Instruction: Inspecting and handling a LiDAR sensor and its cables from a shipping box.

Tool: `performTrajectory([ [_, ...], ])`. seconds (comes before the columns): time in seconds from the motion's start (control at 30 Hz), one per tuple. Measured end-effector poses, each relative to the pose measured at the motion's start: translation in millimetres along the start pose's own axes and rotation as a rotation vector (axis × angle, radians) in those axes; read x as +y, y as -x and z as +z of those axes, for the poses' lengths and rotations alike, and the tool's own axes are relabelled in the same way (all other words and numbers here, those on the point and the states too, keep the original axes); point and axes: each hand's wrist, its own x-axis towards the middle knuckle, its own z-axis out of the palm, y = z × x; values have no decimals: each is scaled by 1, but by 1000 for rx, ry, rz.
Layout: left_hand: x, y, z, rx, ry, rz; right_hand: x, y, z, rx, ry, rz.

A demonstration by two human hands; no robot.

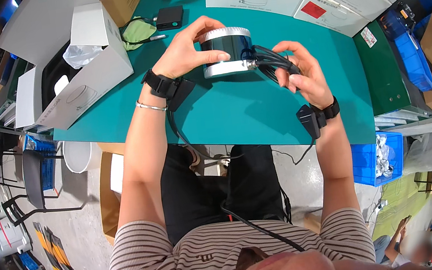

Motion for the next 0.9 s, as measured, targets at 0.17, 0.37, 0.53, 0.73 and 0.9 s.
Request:
performTrajectory([
  [0.17, -1, 2, -3, -10, 88, -82, 0, -1, 4, -120, 26, 19],
  [0.37, -2, 2, -5, -27, 210, -77, -3, 2, 9, -175, -13, 57],
  [0.53, -6, 2, -5, -50, 268, -69, -3, 3, 10, -177, 4, 86],
  [0.73, -15, 0, -3, -63, 337, -58, -1, 3, 9, -169, -18, 71],
  [0.9, -15, 0, -2, -65, 358, -61, 1, 3, 7, -179, -20, 76],
])
